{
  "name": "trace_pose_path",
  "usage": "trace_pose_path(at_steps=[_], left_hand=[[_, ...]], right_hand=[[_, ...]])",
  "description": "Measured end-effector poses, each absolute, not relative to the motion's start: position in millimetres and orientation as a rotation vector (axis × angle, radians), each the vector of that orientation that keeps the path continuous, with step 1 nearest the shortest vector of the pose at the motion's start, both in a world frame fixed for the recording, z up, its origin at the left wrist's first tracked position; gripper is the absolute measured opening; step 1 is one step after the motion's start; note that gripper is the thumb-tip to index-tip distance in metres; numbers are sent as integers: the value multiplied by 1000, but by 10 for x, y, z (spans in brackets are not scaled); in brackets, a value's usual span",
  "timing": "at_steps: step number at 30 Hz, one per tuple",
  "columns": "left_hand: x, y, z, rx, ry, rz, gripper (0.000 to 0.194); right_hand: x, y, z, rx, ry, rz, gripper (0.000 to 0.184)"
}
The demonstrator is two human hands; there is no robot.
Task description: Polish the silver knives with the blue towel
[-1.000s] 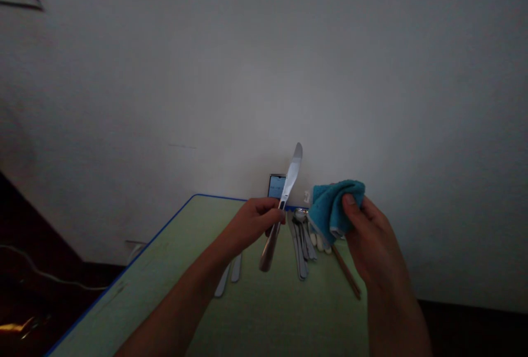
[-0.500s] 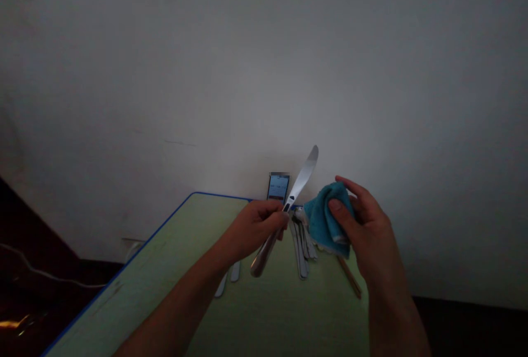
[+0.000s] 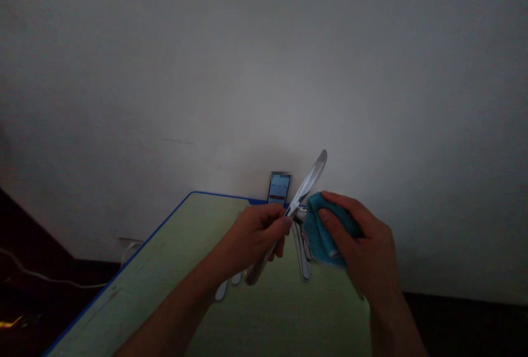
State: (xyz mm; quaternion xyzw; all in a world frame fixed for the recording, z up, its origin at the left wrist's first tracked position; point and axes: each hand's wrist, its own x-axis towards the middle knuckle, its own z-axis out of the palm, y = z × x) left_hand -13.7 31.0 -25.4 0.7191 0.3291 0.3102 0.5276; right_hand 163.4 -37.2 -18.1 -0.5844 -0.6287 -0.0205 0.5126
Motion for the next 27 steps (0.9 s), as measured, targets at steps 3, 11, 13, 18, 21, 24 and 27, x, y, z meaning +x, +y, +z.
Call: trace_pose_path(at_steps=[3, 11, 13, 18, 21, 24, 27], left_hand=[[-156, 324, -251, 1712, 807, 718, 20], [-163, 326, -246, 1712, 757, 714, 25], [-159, 326, -243, 1690, 758, 705, 26], [-168, 329, -218, 1647, 737, 691, 25], [-177, 326, -208, 1641, 718, 674, 24], [-178, 321, -203, 1664, 715, 663, 25], [-177, 317, -193, 1732, 713, 664, 26]], right_hand=[[1598, -357, -185, -1385, -1579, -115, 22], [1589, -337, -196, -1355, -1727, -203, 18], [1587, -335, -196, -1346, -1742, -230, 18], [1582, -328, -190, -1336, -1739, -280, 18], [1576, -325, -184, -1327, -1757, -279, 18], [1574, -325, -186, -1316, -1784, -297, 17], [1581, -326, -196, -1328, -1796, -326, 16]])
